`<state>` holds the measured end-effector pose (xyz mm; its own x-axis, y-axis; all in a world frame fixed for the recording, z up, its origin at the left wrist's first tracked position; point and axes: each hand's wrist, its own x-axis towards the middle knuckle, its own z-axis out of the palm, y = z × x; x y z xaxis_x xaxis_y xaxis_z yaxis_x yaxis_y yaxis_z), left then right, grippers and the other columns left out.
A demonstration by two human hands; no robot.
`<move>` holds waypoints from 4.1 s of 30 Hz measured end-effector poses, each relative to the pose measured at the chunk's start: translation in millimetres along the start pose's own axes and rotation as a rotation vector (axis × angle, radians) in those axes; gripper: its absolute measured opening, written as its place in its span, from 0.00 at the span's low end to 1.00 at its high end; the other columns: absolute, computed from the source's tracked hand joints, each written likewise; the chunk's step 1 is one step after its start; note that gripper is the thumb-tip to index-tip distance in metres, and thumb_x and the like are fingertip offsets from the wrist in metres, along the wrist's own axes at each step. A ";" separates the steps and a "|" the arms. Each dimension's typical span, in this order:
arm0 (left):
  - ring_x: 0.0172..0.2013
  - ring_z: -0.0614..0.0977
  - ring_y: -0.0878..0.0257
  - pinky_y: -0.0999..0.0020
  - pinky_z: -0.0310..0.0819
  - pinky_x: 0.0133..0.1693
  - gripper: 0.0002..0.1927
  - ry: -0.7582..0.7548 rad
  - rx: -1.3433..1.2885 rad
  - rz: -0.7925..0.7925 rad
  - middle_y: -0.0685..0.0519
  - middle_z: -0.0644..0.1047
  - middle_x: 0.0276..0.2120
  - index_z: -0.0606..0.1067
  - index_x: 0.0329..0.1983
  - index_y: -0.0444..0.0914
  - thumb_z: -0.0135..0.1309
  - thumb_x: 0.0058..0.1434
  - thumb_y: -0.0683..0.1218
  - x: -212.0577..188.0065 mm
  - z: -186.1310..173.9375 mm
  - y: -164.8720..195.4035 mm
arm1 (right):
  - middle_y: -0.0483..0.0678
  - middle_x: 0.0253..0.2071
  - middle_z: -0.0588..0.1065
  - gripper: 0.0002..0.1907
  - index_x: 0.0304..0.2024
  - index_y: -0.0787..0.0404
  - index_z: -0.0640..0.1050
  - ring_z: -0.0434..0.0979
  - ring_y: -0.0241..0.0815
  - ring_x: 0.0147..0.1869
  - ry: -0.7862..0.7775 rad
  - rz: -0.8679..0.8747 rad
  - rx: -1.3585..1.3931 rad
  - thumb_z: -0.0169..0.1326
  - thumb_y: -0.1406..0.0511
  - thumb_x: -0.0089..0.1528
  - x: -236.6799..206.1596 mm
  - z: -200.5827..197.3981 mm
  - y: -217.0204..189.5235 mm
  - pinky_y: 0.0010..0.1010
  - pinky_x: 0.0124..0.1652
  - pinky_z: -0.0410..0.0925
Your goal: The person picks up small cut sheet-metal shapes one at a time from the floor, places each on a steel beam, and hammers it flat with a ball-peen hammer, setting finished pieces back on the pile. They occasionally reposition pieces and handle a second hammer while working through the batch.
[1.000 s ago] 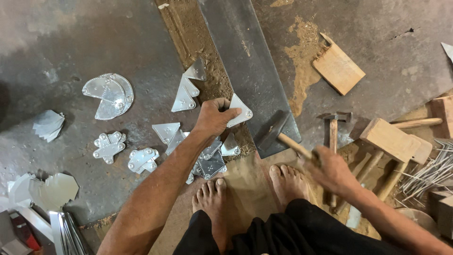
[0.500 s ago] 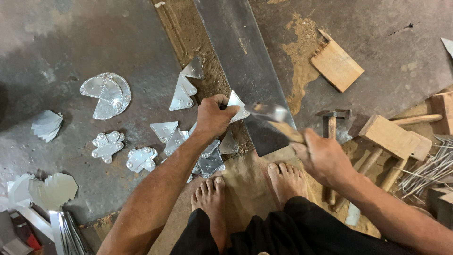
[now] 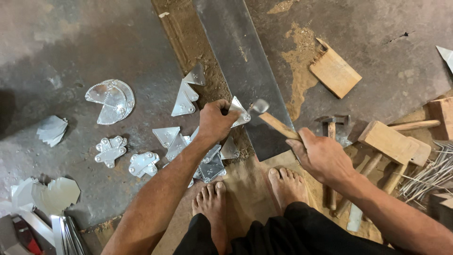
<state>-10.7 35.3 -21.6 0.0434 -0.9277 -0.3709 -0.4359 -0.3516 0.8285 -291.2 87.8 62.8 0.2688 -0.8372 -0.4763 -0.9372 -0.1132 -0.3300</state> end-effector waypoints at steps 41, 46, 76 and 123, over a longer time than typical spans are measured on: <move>0.35 0.86 0.53 0.58 0.79 0.42 0.16 -0.045 0.147 0.109 0.42 0.83 0.31 0.82 0.36 0.35 0.64 0.51 0.51 -5.4 -13.1 -6.0 | 0.59 0.25 0.76 0.20 0.45 0.65 0.71 0.76 0.54 0.29 -0.064 0.015 0.130 0.47 0.52 0.67 10.4 21.8 22.7 0.45 0.30 0.68; 0.46 0.82 0.47 0.50 0.75 0.49 0.19 -0.088 0.540 -0.041 0.43 0.82 0.43 0.83 0.45 0.42 0.62 0.52 0.53 -23.2 -71.2 -30.1 | 0.63 0.28 0.73 0.25 0.35 0.66 0.77 0.75 0.61 0.32 -0.317 0.193 0.484 0.44 0.51 0.70 -8.4 45.9 49.5 0.46 0.31 0.67; 0.57 0.75 0.44 0.49 0.71 0.53 0.22 0.585 0.718 -0.003 0.45 0.76 0.57 0.78 0.55 0.41 0.65 0.56 0.47 -25.3 -194.1 -69.1 | 0.55 0.44 0.79 0.12 0.50 0.69 0.78 0.80 0.46 0.46 -0.111 0.530 1.235 0.51 0.72 0.65 2.2 24.9 51.4 0.38 0.46 0.73; 0.44 0.82 0.60 0.57 0.81 0.48 0.06 0.591 -0.354 0.630 0.51 0.79 0.43 0.74 0.46 0.37 0.53 0.74 0.45 -45.6 -153.5 6.3 | 0.49 0.24 0.75 0.16 0.47 0.65 0.80 0.68 0.36 0.23 0.102 0.388 0.676 0.54 0.59 0.67 20.7 -17.0 32.6 0.28 0.24 0.62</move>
<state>122.5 56.2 64.9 0.3851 -0.8395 0.3834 -0.2393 0.3104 0.9200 -320.0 57.7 56.1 -0.1026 -0.7990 -0.5925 -0.6123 0.5202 -0.5954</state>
